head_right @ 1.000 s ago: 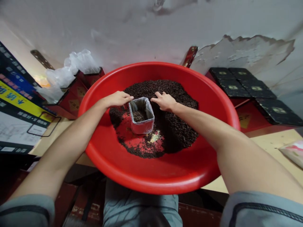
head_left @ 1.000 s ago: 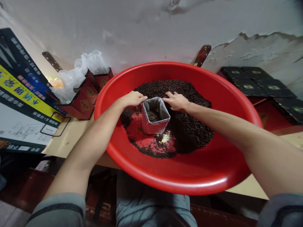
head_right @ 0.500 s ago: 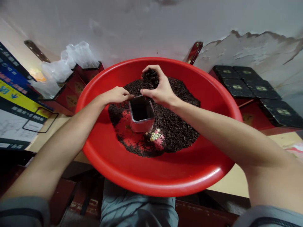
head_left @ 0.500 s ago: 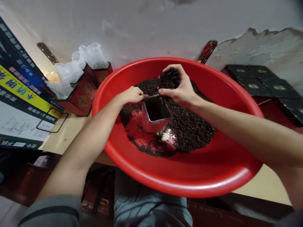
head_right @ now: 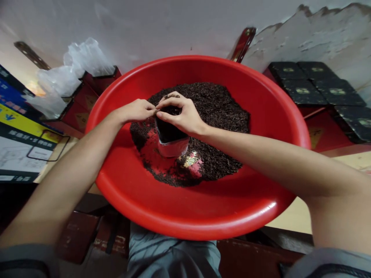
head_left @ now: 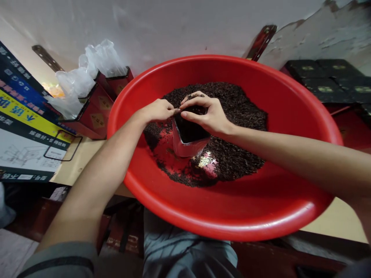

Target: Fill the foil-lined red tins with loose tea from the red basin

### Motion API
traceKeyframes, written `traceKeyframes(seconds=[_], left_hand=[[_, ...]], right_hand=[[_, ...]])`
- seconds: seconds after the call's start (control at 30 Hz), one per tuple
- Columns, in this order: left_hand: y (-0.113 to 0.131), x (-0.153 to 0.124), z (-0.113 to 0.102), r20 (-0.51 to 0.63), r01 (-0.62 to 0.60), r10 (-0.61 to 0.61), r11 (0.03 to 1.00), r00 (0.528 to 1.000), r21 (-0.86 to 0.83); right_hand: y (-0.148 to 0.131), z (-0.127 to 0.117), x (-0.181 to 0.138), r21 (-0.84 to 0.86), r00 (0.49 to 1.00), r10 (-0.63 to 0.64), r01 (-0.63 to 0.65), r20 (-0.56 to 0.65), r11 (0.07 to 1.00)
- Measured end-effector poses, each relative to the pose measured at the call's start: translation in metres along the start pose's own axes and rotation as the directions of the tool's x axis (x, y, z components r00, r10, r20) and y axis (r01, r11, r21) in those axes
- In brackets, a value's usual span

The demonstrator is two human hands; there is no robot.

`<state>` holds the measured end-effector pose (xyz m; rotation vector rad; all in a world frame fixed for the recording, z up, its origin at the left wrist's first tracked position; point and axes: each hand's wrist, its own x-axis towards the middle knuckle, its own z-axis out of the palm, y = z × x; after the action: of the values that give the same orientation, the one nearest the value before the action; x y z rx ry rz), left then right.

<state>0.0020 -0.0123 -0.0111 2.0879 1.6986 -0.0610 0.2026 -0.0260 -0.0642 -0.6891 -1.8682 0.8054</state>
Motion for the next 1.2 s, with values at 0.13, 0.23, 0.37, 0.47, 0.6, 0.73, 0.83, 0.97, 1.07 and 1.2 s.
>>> traceKeyframes(seconds=[0.13,0.23,0.37,0.47,0.6,0.73,0.83,0.97,1.07,1.2], left_hand=[[-0.003,0.003,0.0,-0.023,-0.039,0.039,0.999,0.999,0.02],[-0.006,0.005,0.001,-0.037,-0.069,0.071,0.997,0.997,0.041],[-0.006,0.008,0.006,-0.179,-0.141,0.16,0.983,0.971,0.117],[-0.004,0.009,0.011,-0.281,-0.168,0.202,0.976,0.938,0.14],[-0.004,0.009,0.013,-0.28,-0.174,0.196,0.98,0.94,0.101],[-0.005,0.009,0.012,-0.291,-0.165,0.178,0.984,0.94,0.069],[-0.004,0.008,0.012,-0.303,-0.138,0.158,0.986,0.94,0.089],[-0.003,0.006,0.013,-0.302,-0.122,0.151,0.986,0.941,0.114],[-0.003,0.007,0.014,-0.302,-0.131,0.167,0.982,0.939,0.137],[-0.007,0.01,0.018,-0.319,-0.155,0.195,0.977,0.927,0.146]], right_hand=[[-0.007,-0.004,0.005,0.061,0.988,0.055,-0.065,0.144,0.996],[-0.009,-0.02,0.018,0.042,0.965,0.141,-0.154,0.222,0.987],[0.014,-0.061,0.039,-0.178,0.955,0.239,-0.208,0.174,0.962],[0.053,-0.091,0.037,-0.565,0.895,0.382,-0.196,0.231,0.801],[0.103,-0.096,0.004,-0.909,0.705,0.674,-0.102,0.221,0.404],[0.119,-0.073,-0.025,-0.974,0.642,0.749,-0.013,0.167,0.228],[0.115,-0.064,-0.03,-0.976,0.737,0.658,0.016,0.157,0.215],[0.111,-0.063,-0.03,-0.983,0.82,0.558,0.034,0.13,0.178],[0.112,-0.065,-0.031,-0.981,0.815,0.557,0.072,0.161,0.177],[0.114,-0.069,-0.029,-0.981,0.8,0.576,0.088,0.172,0.171]])
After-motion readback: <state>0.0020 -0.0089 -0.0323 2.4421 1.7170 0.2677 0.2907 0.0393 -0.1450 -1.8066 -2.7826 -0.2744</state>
